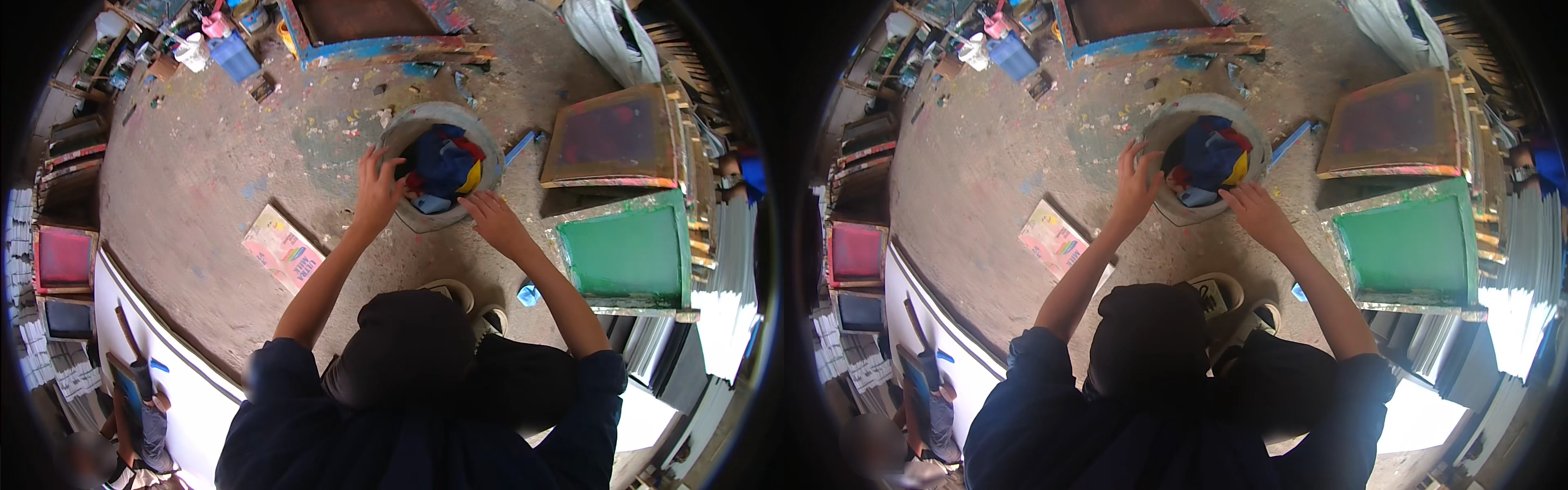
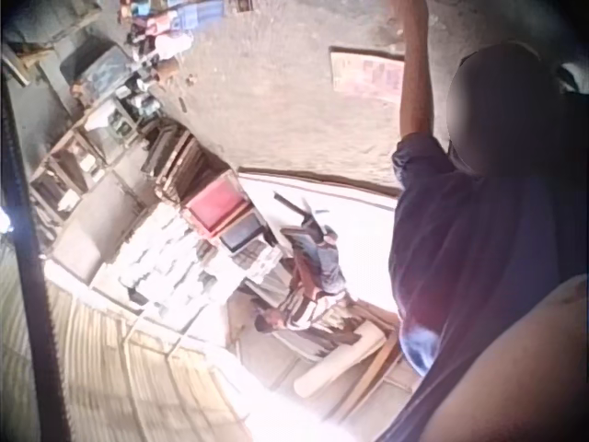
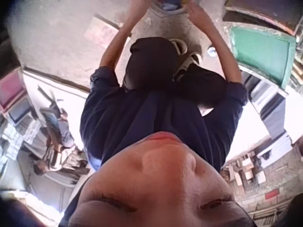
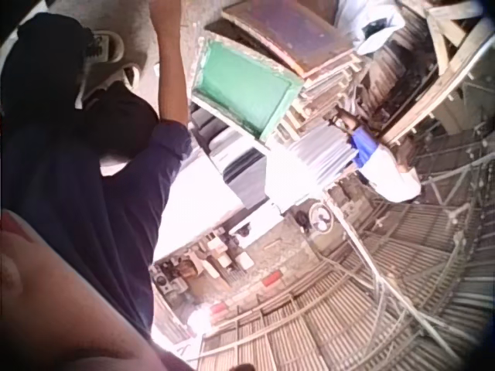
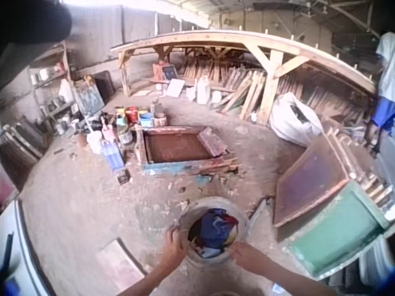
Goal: The person retrieves a green printing frame and uses a blue cloth to wipe its surface and edges. They repeatedly rub the frame to remove residue, occasionally lifting it to inspect the progress before continuing the cleaning process.
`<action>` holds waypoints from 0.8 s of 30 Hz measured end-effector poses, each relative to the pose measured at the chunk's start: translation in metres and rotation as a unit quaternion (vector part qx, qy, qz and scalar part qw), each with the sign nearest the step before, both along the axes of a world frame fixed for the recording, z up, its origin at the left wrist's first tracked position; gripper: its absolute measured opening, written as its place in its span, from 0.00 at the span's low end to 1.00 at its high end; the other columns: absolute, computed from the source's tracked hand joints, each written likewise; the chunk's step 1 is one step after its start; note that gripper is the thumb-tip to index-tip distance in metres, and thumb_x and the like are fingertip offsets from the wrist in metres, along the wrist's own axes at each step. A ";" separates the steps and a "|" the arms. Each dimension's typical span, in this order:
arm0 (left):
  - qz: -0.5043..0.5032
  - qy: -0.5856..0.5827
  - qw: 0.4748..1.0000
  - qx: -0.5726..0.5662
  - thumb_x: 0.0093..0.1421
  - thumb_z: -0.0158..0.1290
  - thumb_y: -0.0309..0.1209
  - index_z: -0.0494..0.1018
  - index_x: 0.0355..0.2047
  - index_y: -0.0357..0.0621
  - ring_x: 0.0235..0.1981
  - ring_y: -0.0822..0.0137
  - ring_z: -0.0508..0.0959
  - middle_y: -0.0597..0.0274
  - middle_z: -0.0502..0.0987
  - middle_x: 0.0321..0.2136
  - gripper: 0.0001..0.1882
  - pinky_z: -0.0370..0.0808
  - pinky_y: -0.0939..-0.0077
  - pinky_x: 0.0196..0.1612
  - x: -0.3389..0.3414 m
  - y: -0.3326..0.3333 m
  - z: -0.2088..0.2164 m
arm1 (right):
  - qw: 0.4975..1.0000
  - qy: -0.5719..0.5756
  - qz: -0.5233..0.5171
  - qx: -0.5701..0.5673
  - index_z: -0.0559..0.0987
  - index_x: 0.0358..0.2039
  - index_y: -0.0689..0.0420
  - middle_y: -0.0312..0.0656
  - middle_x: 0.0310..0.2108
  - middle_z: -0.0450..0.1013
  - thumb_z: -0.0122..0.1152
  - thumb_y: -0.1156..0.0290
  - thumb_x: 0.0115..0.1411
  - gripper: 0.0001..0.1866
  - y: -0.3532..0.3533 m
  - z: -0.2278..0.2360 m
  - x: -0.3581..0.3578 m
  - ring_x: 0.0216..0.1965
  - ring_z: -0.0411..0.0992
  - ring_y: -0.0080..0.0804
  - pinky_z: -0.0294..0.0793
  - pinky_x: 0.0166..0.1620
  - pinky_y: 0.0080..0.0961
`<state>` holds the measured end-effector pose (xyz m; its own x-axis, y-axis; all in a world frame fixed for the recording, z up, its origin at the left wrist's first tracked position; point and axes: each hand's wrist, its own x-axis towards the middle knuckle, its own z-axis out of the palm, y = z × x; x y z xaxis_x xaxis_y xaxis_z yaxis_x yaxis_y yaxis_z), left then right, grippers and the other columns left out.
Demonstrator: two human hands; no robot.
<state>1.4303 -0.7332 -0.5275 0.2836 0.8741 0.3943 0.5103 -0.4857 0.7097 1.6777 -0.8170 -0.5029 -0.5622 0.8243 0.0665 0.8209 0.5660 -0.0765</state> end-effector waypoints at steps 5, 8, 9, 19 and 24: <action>-0.070 0.088 0.993 0.029 0.50 0.51 0.25 0.68 0.37 0.44 0.59 0.47 0.49 0.51 0.60 0.49 0.12 0.49 0.39 0.55 -0.003 0.010 -0.025 | 0.997 -0.053 0.055 0.028 0.64 0.50 0.57 0.38 0.31 0.68 0.52 0.75 0.46 0.27 0.019 -0.005 0.003 0.40 0.67 0.32 0.60 0.55 0.31; -0.018 0.193 0.981 0.016 0.53 0.50 0.27 0.69 0.37 0.46 0.60 0.51 0.49 0.55 0.62 0.49 0.10 0.49 0.52 0.59 0.009 -0.005 -0.024 | 0.999 -0.028 0.021 0.010 0.64 0.51 0.56 0.41 0.33 0.69 0.52 0.75 0.46 0.28 0.024 -0.002 0.021 0.42 0.67 0.34 0.60 0.56 0.33; -0.031 0.214 0.976 0.040 0.52 0.50 0.28 0.70 0.35 0.46 0.59 0.52 0.52 0.54 0.64 0.46 0.09 0.48 0.48 0.58 0.016 -0.010 -0.020 | 1.000 -0.021 0.009 0.014 0.64 0.51 0.56 0.42 0.33 0.69 0.52 0.76 0.46 0.28 0.024 -0.001 0.028 0.42 0.67 0.34 0.60 0.56 0.33; -0.199 0.378 0.870 -0.246 0.53 0.50 0.42 0.72 0.30 0.42 0.34 0.57 0.76 0.57 0.76 0.28 0.15 0.71 0.63 0.38 0.071 0.005 -0.015 | 0.998 0.020 -0.050 -0.041 0.62 0.52 0.56 0.44 0.42 0.66 0.49 0.84 0.43 0.32 0.017 -0.004 0.026 0.52 0.60 0.39 0.55 0.59 0.35; -0.229 0.261 0.907 -0.240 0.54 0.49 0.41 0.71 0.28 0.42 0.31 0.61 0.76 0.56 0.75 0.26 0.13 0.71 0.70 0.35 0.075 0.012 -0.034 | 0.993 0.060 -0.074 -0.068 0.63 0.51 0.57 0.45 0.49 0.63 0.49 0.86 0.41 0.32 0.006 -0.008 0.034 0.58 0.54 0.40 0.49 0.61 0.36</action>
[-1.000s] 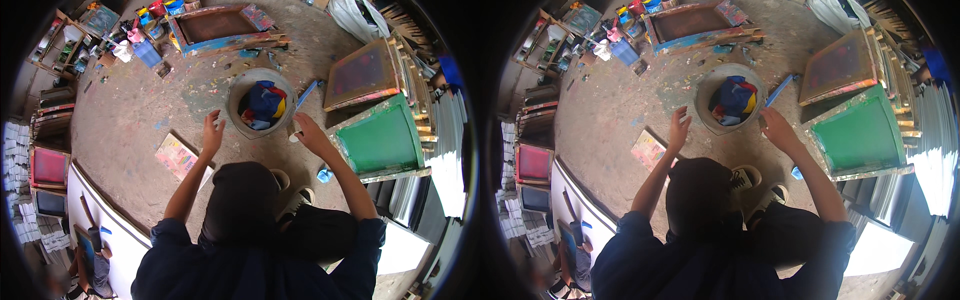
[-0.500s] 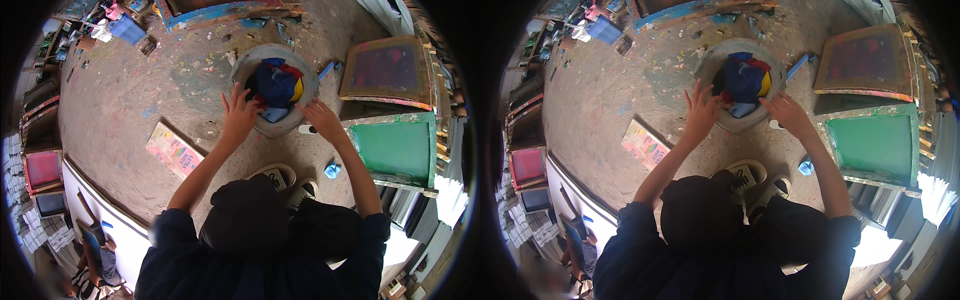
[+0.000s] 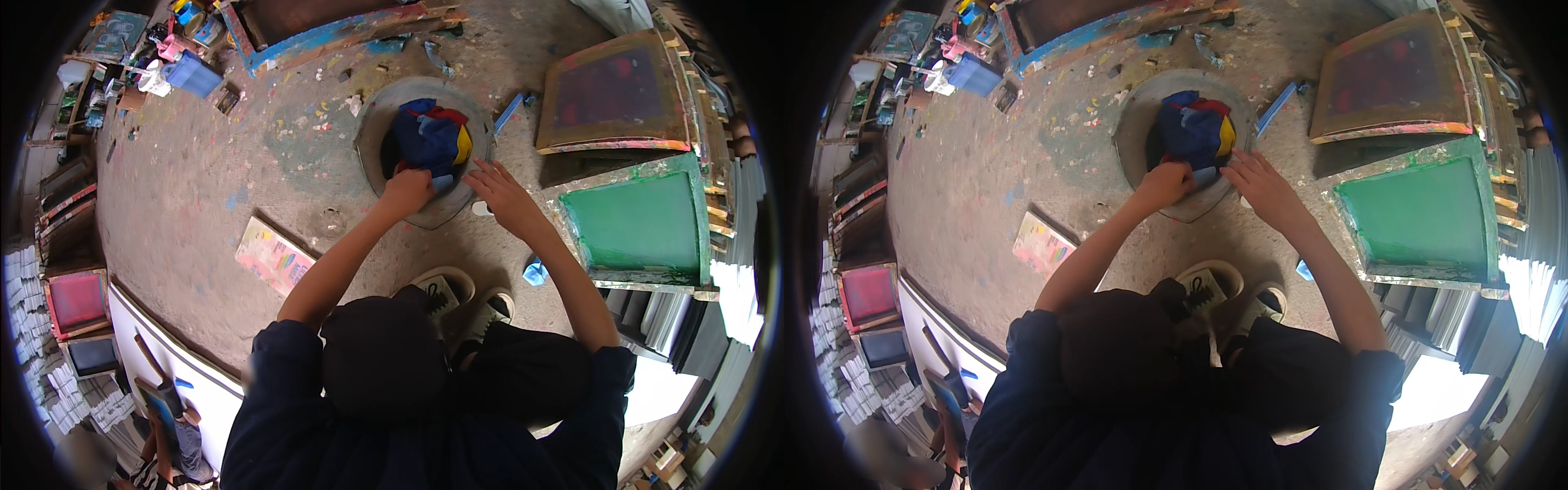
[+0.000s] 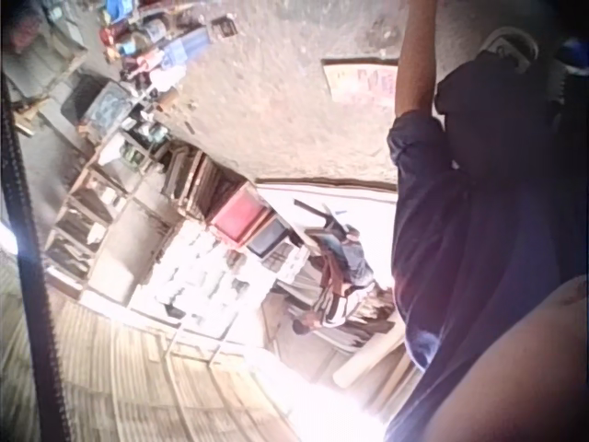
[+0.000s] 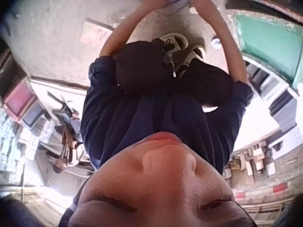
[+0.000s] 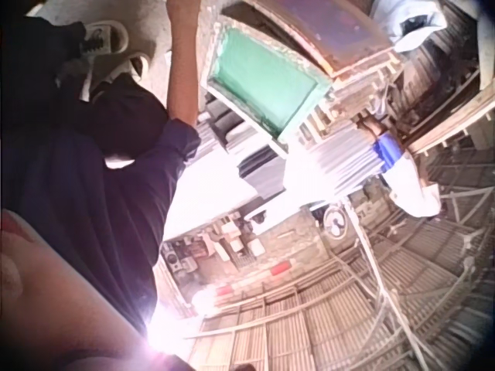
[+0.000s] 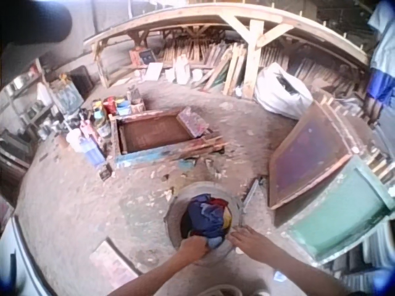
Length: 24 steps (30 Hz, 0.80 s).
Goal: The person retrieves a green printing frame and uses a blue cloth to wipe its surface and edges. They repeatedly rub the frame to remove residue, occasionally lifting it to inspect the progress before continuing the cleaning process.
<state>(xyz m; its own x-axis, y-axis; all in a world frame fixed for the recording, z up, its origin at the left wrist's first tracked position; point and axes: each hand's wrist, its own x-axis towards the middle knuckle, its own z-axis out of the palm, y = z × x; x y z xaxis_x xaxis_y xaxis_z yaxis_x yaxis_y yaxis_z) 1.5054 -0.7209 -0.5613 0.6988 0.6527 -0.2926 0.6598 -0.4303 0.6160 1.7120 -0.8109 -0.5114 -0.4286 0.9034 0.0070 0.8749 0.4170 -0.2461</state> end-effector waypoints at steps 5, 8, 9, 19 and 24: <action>0.190 -0.330 0.816 -0.434 0.57 0.46 0.34 0.65 0.27 0.47 0.25 0.76 0.72 0.70 0.68 0.25 0.06 0.69 0.82 0.30 -0.007 0.018 0.032 | 0.964 0.224 -0.119 -0.077 0.62 0.51 0.59 0.44 0.51 0.61 0.52 0.79 0.50 0.25 0.001 0.044 -0.006 0.59 0.53 0.38 0.50 0.60 0.33; 0.143 -0.398 0.752 -0.506 0.59 0.44 0.33 0.62 0.29 0.49 0.27 0.82 0.68 0.73 0.64 0.25 0.04 0.69 0.86 0.31 -0.008 0.019 0.087 | 0.782 0.564 -0.212 -0.162 0.62 0.52 0.59 0.44 0.51 0.61 0.55 0.70 0.55 0.24 0.008 0.062 -0.016 0.57 0.56 0.35 0.53 0.58 0.29; 0.120 -0.417 0.733 -0.524 0.59 0.44 0.33 0.62 0.29 0.49 0.29 0.82 0.69 0.73 0.64 0.26 0.04 0.70 0.86 0.31 -0.008 0.018 0.097 | 0.750 0.593 -0.217 -0.198 0.62 0.52 0.60 0.44 0.50 0.62 0.56 0.68 0.55 0.25 0.010 0.074 -0.019 0.54 0.58 0.32 0.56 0.55 0.27; 0.122 -0.366 0.812 -0.438 0.59 0.48 0.36 0.66 0.36 0.45 0.28 0.83 0.66 0.73 0.66 0.27 0.10 0.64 0.88 0.29 0.021 -0.012 0.145 | 0.772 0.550 -0.304 -0.092 0.67 0.46 0.61 0.40 0.30 0.73 0.58 0.73 0.52 0.20 -0.011 0.096 -0.011 0.29 0.71 0.21 0.69 0.32 0.18; 0.021 -0.367 0.762 -0.534 0.57 0.50 0.36 0.67 0.39 0.45 0.27 0.81 0.67 0.73 0.70 0.30 0.13 0.64 0.86 0.31 0.054 -0.012 0.117 | 0.808 0.471 -0.341 -0.090 0.68 0.44 0.58 0.41 0.26 0.74 0.54 0.76 0.53 0.16 -0.041 0.122 0.004 0.23 0.71 0.23 0.70 0.29 0.18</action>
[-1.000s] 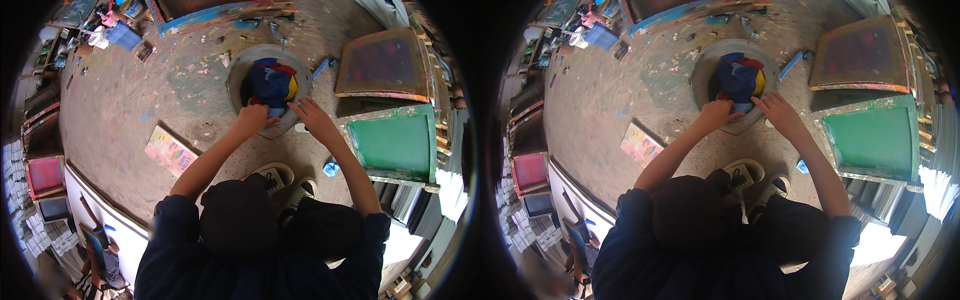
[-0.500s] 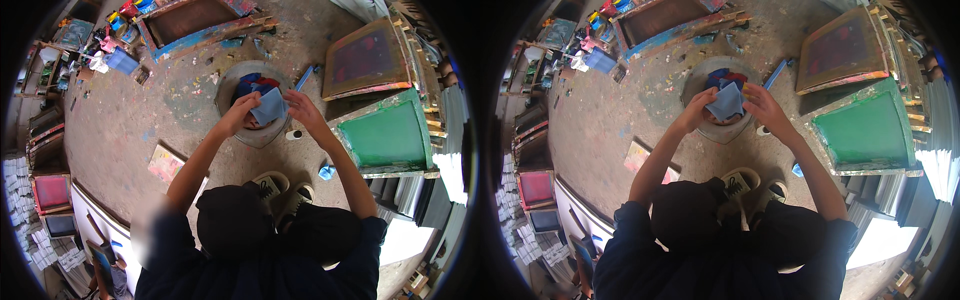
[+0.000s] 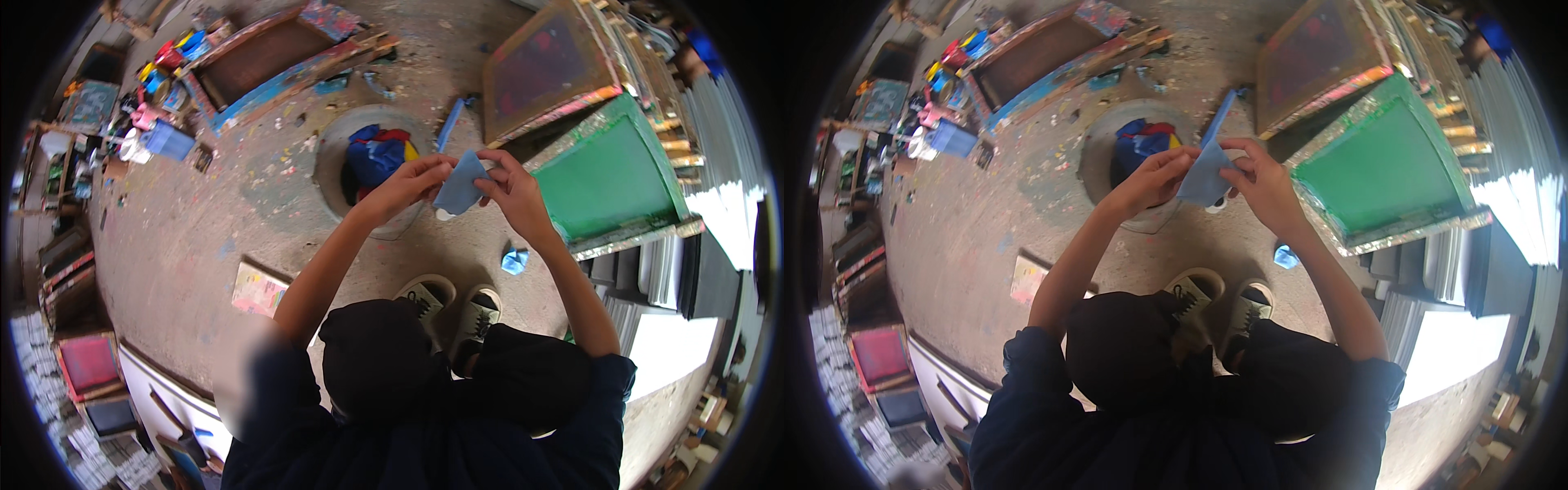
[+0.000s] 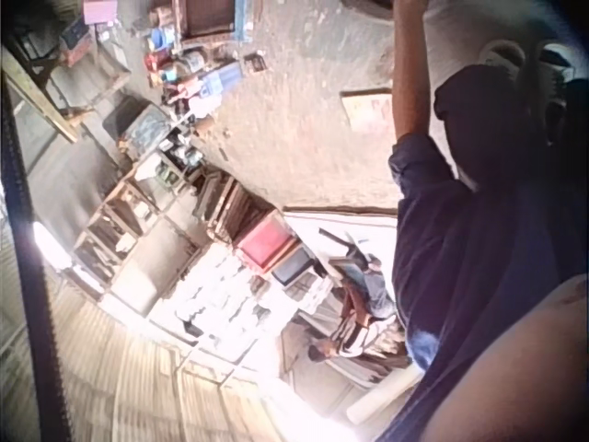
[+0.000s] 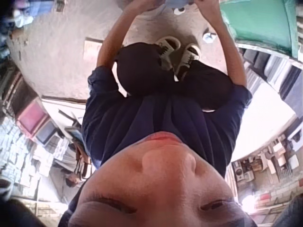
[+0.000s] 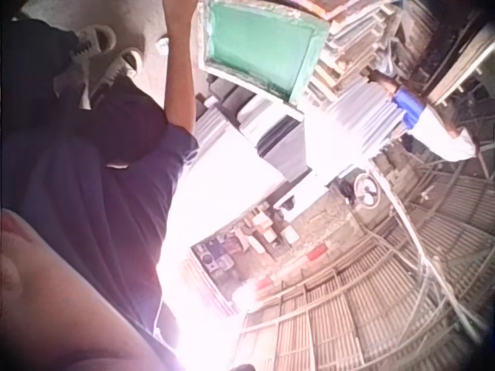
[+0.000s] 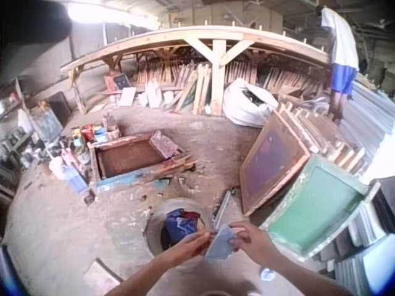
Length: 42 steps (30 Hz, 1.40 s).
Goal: The person retrieves a green printing frame and uses a blue cloth to wipe its surface and edges. They repeatedly rub the frame to remove residue, occasionally lifting it to inspect the progress before continuing the cleaning process.
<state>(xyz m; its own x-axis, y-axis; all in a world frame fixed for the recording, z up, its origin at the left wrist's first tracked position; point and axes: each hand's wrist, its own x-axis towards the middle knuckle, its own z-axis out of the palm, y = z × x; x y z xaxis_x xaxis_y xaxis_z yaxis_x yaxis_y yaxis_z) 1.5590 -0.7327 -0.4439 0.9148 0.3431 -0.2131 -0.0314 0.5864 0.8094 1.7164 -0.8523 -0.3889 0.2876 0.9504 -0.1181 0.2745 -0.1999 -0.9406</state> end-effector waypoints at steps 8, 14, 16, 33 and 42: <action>-0.020 -0.043 0.971 0.233 0.53 0.56 0.32 0.69 0.26 0.41 0.24 0.82 0.68 0.70 0.70 0.23 0.09 0.64 0.86 0.27 0.082 -0.043 0.018 | 0.968 -0.191 -0.141 0.076 0.72 0.39 0.60 0.45 0.24 0.73 0.52 0.79 0.54 0.11 -0.069 0.027 0.030 0.21 0.71 0.29 0.71 0.28 0.24; 0.017 -0.053 0.965 0.256 0.48 0.60 0.33 0.68 0.25 0.39 0.23 0.80 0.70 0.67 0.72 0.21 0.13 0.66 0.85 0.24 0.106 -0.074 0.020 | 0.918 -0.330 -0.164 0.146 0.75 0.35 0.62 0.48 0.23 0.71 0.55 0.79 0.51 0.09 -0.094 0.034 0.040 0.23 0.70 0.38 0.69 0.29 0.27; 0.019 -0.036 0.958 0.283 0.48 0.61 0.34 0.69 0.25 0.39 0.23 0.78 0.71 0.66 0.72 0.21 0.14 0.67 0.85 0.25 0.109 -0.076 0.016 | 0.951 -0.227 -0.169 0.122 0.75 0.36 0.62 0.47 0.23 0.72 0.55 0.79 0.51 0.10 -0.096 0.018 0.046 0.23 0.72 0.38 0.70 0.30 0.28; 0.188 0.180 0.800 0.540 0.42 0.60 0.26 0.50 0.54 0.38 0.54 0.50 0.57 0.45 0.51 0.53 0.41 0.53 0.62 0.57 0.028 -0.108 -0.187 | 0.967 -0.055 -0.218 -0.117 0.74 0.41 0.57 0.49 0.31 0.74 0.52 0.74 0.54 0.13 -0.157 -0.220 0.065 0.30 0.74 0.36 0.72 0.34 0.28; 0.097 0.209 0.824 0.518 0.50 0.56 0.30 0.63 0.41 0.39 0.37 0.55 0.73 0.52 0.70 0.34 0.20 0.67 0.67 0.39 0.051 -0.087 -0.203 | 0.962 -0.139 -0.137 -0.191 0.73 0.32 0.58 0.48 0.28 0.72 0.52 0.58 0.56 0.15 -0.149 -0.171 0.068 0.30 0.73 0.39 0.71 0.34 0.32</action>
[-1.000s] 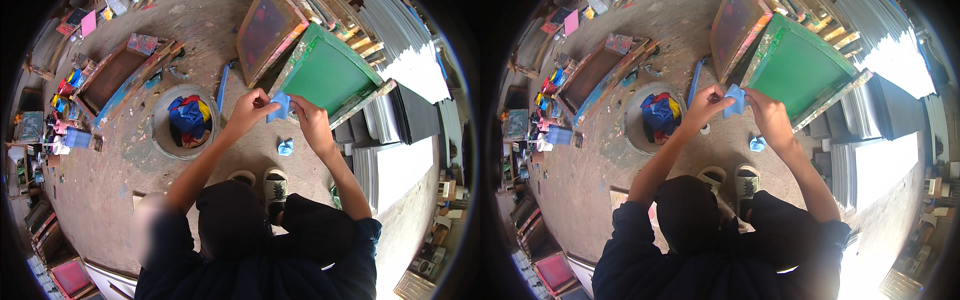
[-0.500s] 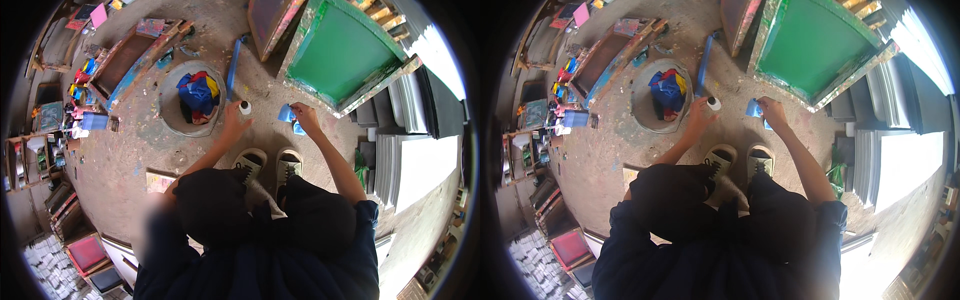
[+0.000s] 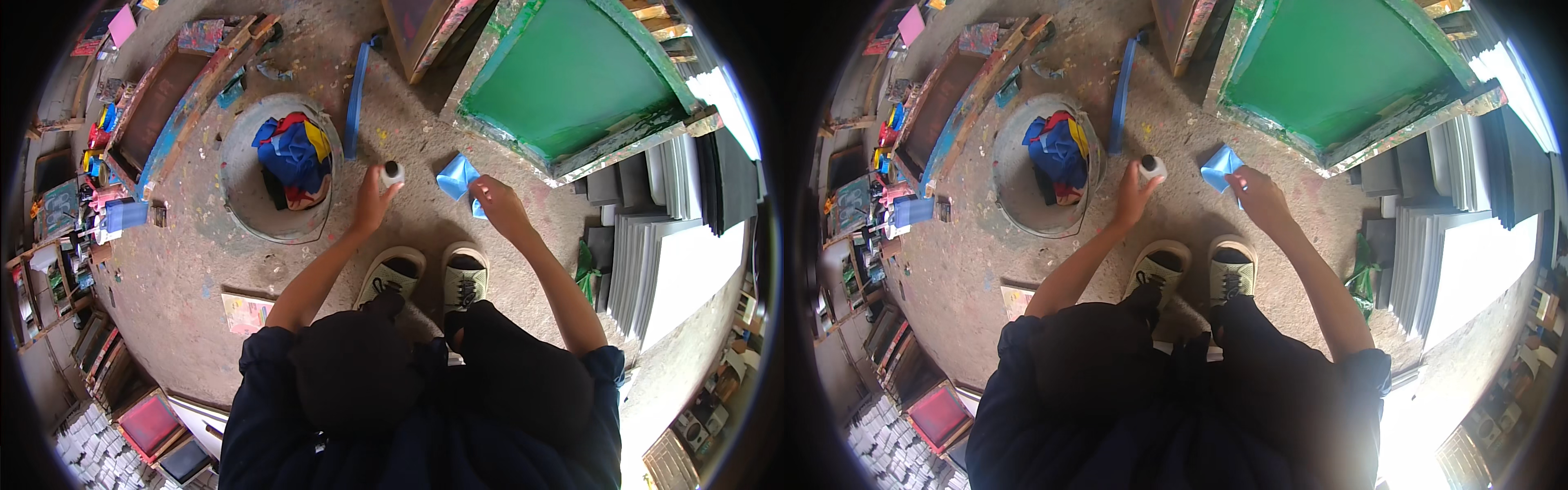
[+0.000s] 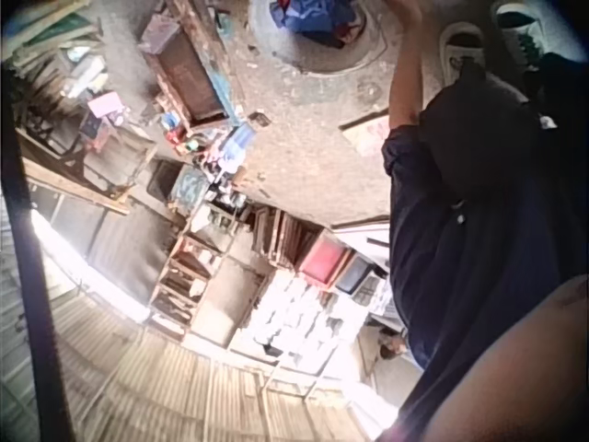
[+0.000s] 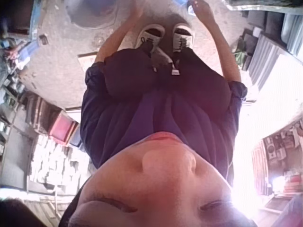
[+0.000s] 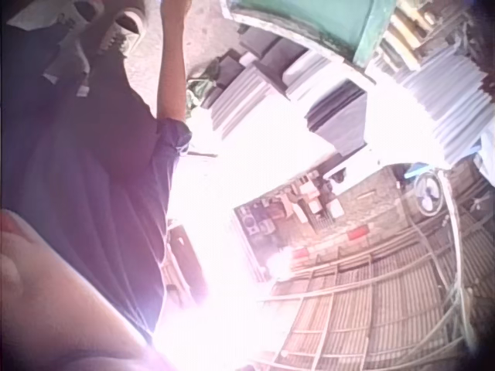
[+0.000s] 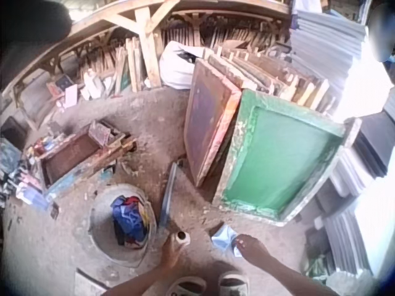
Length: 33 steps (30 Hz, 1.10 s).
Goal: The person retrieves a green printing frame and uses a blue cloth to wipe its surface and edges. They repeatedly rub the frame to remove residue, occasionally lifting it to inspect the progress before continuing the cleaning process.
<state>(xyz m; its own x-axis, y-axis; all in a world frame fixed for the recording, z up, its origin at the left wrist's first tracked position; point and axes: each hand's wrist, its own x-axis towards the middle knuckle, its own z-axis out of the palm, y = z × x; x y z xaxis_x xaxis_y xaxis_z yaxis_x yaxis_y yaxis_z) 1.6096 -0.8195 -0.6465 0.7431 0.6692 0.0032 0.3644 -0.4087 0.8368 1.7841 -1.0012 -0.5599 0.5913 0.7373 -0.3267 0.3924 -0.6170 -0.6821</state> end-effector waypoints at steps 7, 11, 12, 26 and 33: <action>-0.187 -0.103 0.959 0.184 0.48 0.56 0.28 0.61 0.40 0.39 0.34 0.52 0.72 0.51 0.69 0.32 0.20 0.68 0.64 0.36 0.034 -0.016 0.072 | 0.983 -0.158 0.082 -0.050 0.73 0.18 0.57 0.42 0.13 0.69 0.52 0.45 0.51 0.25 0.046 0.063 -0.022 0.18 0.71 0.38 0.69 0.24 0.33; -0.175 -0.138 0.969 0.103 0.48 0.56 0.29 0.62 0.40 0.40 0.32 0.53 0.73 0.51 0.70 0.31 0.21 0.69 0.64 0.33 0.037 -0.024 0.089 | 0.993 -0.110 0.000 0.030 0.73 0.17 0.61 0.41 0.09 0.65 0.57 0.51 0.51 0.22 0.043 0.066 -0.027 0.13 0.66 0.32 0.64 0.20 0.27; -0.179 -0.134 0.971 0.079 0.48 0.57 0.30 0.62 0.40 0.40 0.31 0.53 0.74 0.51 0.71 0.30 0.21 0.70 0.65 0.32 0.037 -0.025 0.092 | 0.994 -0.090 -0.018 0.055 0.73 0.18 0.61 0.41 0.09 0.64 0.58 0.54 0.51 0.21 0.043 0.068 -0.028 0.12 0.64 0.31 0.63 0.19 0.25; -0.264 -0.067 0.948 -0.163 0.46 0.60 0.39 0.68 0.41 0.43 0.29 0.58 0.77 0.55 0.76 0.28 0.24 0.72 0.70 0.32 0.028 -0.015 0.105 | 0.934 -0.265 0.214 0.106 0.71 0.24 0.59 0.41 0.16 0.67 0.58 0.54 0.51 0.18 0.038 0.114 -0.021 0.20 0.69 0.39 0.67 0.25 0.31; -0.274 -0.062 0.959 -0.040 0.45 0.60 0.39 0.68 0.41 0.42 0.33 0.56 0.76 0.54 0.75 0.32 0.25 0.71 0.71 0.35 0.026 -0.015 0.104 | 0.967 -0.104 0.195 -0.125 0.70 0.29 0.59 0.44 0.19 0.70 0.52 0.49 0.53 0.22 0.045 0.108 -0.022 0.24 0.71 0.43 0.69 0.30 0.34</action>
<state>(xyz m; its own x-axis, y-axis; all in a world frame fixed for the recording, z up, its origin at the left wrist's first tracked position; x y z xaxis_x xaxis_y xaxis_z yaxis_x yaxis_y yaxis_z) 1.6356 -0.8349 -0.5424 0.9804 0.1801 0.0798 0.0085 -0.4435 0.8962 1.7625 -0.9562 -0.4520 0.3567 0.8307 -0.4274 0.7405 -0.5303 -0.4128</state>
